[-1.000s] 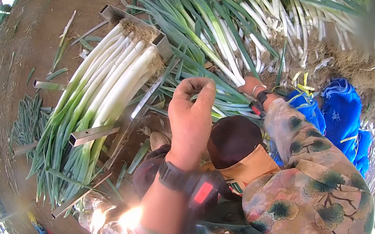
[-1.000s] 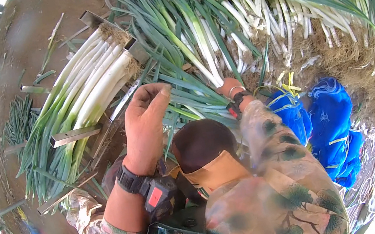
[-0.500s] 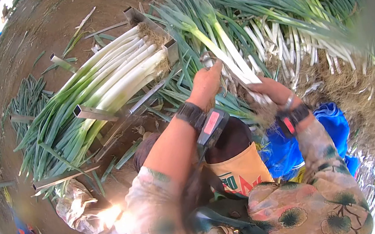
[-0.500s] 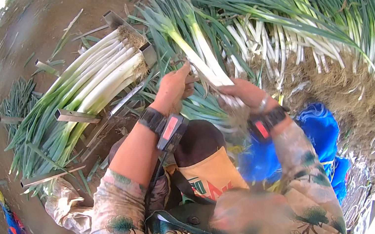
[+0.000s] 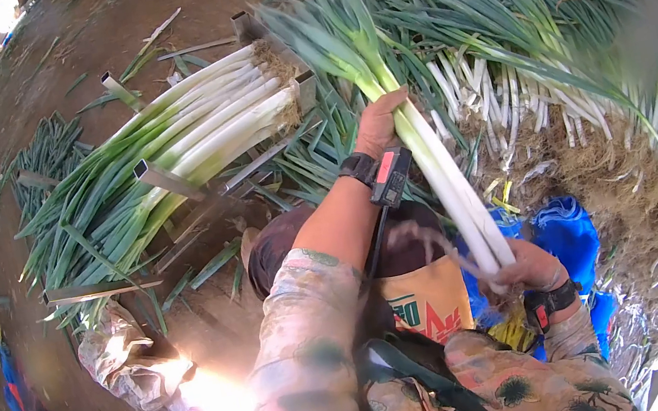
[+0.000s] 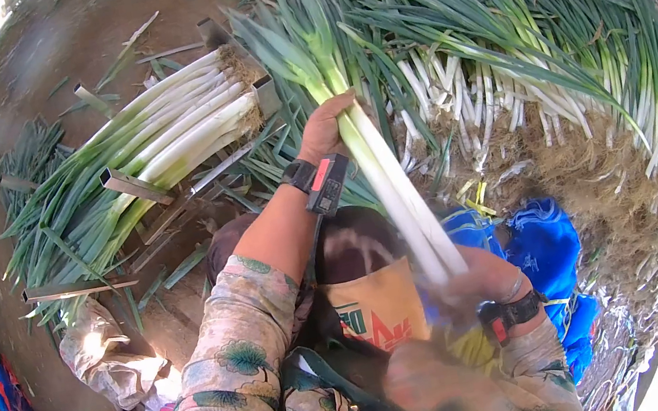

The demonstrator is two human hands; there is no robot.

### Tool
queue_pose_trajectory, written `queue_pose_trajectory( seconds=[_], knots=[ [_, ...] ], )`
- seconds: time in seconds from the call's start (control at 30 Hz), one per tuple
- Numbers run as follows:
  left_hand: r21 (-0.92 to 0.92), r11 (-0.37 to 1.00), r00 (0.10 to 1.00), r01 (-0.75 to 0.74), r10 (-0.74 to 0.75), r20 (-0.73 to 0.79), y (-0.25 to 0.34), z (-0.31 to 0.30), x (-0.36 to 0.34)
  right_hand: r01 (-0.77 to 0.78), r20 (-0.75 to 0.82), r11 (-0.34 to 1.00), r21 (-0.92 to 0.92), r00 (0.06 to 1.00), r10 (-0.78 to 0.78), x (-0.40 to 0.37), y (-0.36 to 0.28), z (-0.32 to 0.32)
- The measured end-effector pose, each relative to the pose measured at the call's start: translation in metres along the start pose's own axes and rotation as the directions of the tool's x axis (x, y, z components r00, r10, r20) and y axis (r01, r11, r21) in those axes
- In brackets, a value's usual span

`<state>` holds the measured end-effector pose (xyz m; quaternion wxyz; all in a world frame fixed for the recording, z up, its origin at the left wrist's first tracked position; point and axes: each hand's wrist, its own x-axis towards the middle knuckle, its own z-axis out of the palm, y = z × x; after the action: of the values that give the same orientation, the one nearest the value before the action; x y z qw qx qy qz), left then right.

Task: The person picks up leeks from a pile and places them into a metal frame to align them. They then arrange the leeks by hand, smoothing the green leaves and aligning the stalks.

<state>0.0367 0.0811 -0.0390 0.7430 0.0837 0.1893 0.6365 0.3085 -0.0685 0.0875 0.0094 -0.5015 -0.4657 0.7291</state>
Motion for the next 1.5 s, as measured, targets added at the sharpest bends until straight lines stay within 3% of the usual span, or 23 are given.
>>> queue_pose_trajectory(
  seconds=[0.07,0.1,0.13,0.17,0.23,0.27,0.3,0.37,0.43,0.5,0.57,0.77,0.87,0.9,0.97,1.0,1.03,1.13,1.2,1.3,1.37,1.43,1.5],
  knots=[
    [0.156,0.983,0.995,-0.096,0.096,0.002,-0.002,-0.007,0.002,-0.166,0.032,0.972,-0.167,0.984,0.174,-0.006,0.021,-0.006],
    [0.249,0.963,0.993,-0.106,0.118,-0.032,0.008,0.007,-0.009,-0.209,0.126,0.95,-0.233,0.962,0.242,0.002,0.088,-0.055],
    [0.261,0.956,0.988,-0.136,0.151,-0.036,0.015,0.007,-0.008,0.026,0.103,0.874,-0.486,0.994,0.027,-0.002,0.13,-0.083],
    [0.273,0.948,0.982,-0.165,0.183,-0.039,0.022,0.005,-0.002,0.231,0.141,0.678,-0.698,0.972,-0.187,-0.012,0.169,-0.109],
    [0.257,0.941,0.97,-0.22,0.239,-0.045,0.025,0.006,-0.004,-0.26,-0.226,0.219,-0.94,0.959,0.169,-0.034,0.273,-0.192],
    [0.229,0.941,0.963,-0.249,0.265,-0.043,0.028,0.01,-0.005,-0.56,-0.552,0.175,-0.81,0.828,0.098,-0.041,0.278,-0.199],
    [0.202,0.94,0.956,-0.275,0.289,-0.042,0.027,0.012,-0.005,-0.799,-0.807,0.158,-0.58,0.59,0.018,-0.048,0.28,-0.199],
    [0.22,0.947,0.962,-0.235,0.259,-0.083,0.015,0.01,-0.003,-0.489,-0.678,0.558,-0.67,0.709,-0.194,-0.031,0.21,-0.174],
    [0.234,0.939,0.961,-0.253,0.271,-0.048,0.001,0.003,0.0,0.039,-0.674,0.893,-0.448,0.642,-0.366,0.008,0.143,-0.12],
    [0.286,0.926,0.959,-0.246,0.275,-0.064,-0.017,-0.013,0.009,0.083,-0.568,0.831,-0.55,0.692,-0.446,0.041,0.084,-0.062],
    [0.29,0.929,0.955,-0.23,0.272,-0.115,-0.028,-0.016,0.007,0.112,-0.352,0.566,-0.817,0.681,-0.643,0.065,0.058,-0.017],
    [0.295,0.919,0.937,-0.262,0.315,-0.152,-0.013,-0.024,0.003,0.152,-0.394,0.681,-0.716,0.717,-0.575,0.075,0.039,0.019],
    [-0.081,0.987,0.99,-0.137,0.134,-0.044,0.04,-0.014,-0.012,0.198,-0.364,0.67,-0.715,0.714,-0.599,0.058,0.031,0.03],
    [0.048,0.979,0.973,-0.199,0.203,-0.112,0.052,-0.012,-0.012,0.205,-0.357,0.679,-0.705,0.724,-0.59,0.051,0.03,0.031],
    [0.055,0.966,0.96,-0.254,0.259,-0.109,0.065,-0.013,-0.01,0.231,-0.329,0.67,-0.706,0.73,-0.599,0.054,0.031,0.027],
    [0.06,0.958,0.952,-0.281,0.286,-0.11,0.069,-0.014,-0.014,0.144,-0.364,0.745,-0.651,0.802,-0.473,0.055,0.018,0.028],
    [0.025,0.949,0.934,-0.313,0.313,-0.171,0.08,-0.001,-0.026,0.223,-0.305,0.694,-0.685,0.777,-0.551,0.063,0.017,0.021],
    [0.012,0.904,0.903,-0.428,0.428,-0.03,0.123,0.008,-0.051,0.37,-0.153,0.525,-0.767,0.689,-0.708,0.099,0.009,0.004],
    [0.009,0.841,0.838,-0.542,0.541,-0.065,0.153,0.02,-0.077,0.475,-0.006,0.379,-0.794,0.618,-0.786,0.127,-0.019,0.006],
    [0.154,0.739,0.75,-0.656,0.662,0.019,0.208,0.015,-0.129,0.582,0.108,0.355,-0.732,0.614,-0.782,0.172,-0.071,0.029],
    [0.215,0.602,0.598,-0.769,0.796,-0.088,0.244,0.003,-0.158,0.645,0.212,0.271,-0.714,0.569,-0.795,0.206,-0.108,0.054],
    [0.202,0.596,0.588,-0.777,0.802,-0.105,0.299,-0.038,-0.192,0.691,0.324,0.142,-0.709,0.498,-0.804,0.24,-0.147,0.088],
    [0.249,0.485,0.476,-0.838,0.874,-0.101,0.311,-0.025,-0.231,0.711,0.419,0.04,-0.702,0.458,-0.784,0.276,-0.181,0.124]
  ],
)
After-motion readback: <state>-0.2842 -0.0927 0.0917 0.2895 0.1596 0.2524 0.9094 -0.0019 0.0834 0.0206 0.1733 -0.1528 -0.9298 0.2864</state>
